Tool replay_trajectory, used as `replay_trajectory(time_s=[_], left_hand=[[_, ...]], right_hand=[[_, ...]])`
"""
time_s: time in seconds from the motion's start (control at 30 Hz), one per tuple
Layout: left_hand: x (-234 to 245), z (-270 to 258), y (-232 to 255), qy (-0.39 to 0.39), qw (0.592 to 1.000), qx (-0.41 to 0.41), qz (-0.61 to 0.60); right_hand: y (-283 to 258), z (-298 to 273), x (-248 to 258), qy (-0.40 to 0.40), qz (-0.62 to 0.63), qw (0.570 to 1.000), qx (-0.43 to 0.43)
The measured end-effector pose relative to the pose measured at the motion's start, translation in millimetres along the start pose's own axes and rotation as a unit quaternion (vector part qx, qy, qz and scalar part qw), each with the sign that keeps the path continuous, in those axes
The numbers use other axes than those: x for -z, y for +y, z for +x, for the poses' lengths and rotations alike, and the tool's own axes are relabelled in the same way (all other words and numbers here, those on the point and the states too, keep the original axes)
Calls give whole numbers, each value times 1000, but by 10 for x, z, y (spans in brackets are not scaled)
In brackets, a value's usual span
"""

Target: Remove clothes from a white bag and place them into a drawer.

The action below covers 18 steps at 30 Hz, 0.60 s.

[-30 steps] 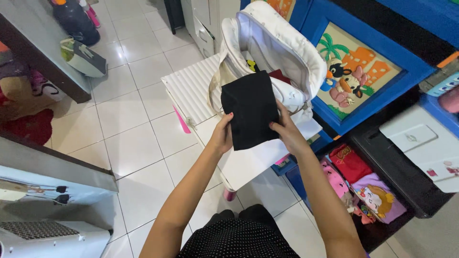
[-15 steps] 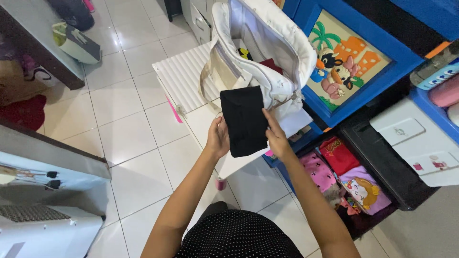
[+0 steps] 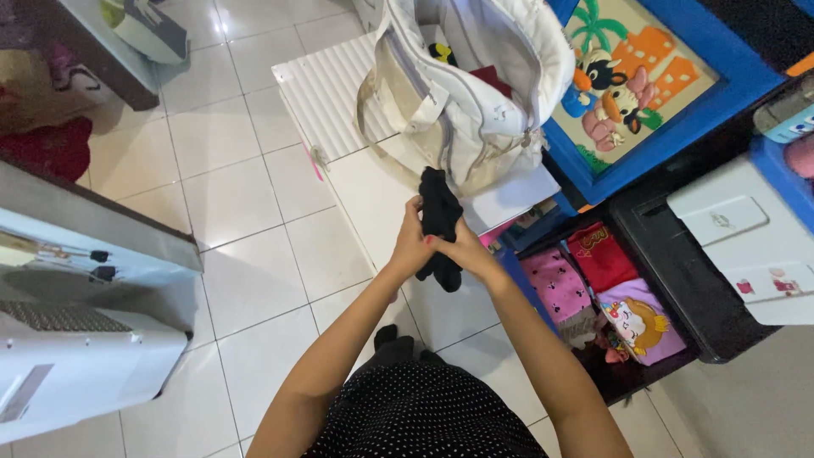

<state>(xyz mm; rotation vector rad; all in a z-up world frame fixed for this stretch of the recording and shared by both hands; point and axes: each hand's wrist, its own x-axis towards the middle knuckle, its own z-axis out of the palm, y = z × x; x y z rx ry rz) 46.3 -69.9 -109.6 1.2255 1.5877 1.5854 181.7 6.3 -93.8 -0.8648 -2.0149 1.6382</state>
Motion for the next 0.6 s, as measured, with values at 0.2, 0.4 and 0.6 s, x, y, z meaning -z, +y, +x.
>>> replay_trajectory(time_s=[0.2, 0.4, 0.6], left_hand=[[135, -130, -129, 14, 998, 45, 40], [541, -107, -542, 51, 961, 181, -203], [882, -74, -939, 135, 927, 228, -265]], right_hand=[[421, 144, -32, 50, 73, 995, -51], [1006, 446, 333, 82, 164, 976, -116], [755, 600, 579, 114, 40, 990, -79]])
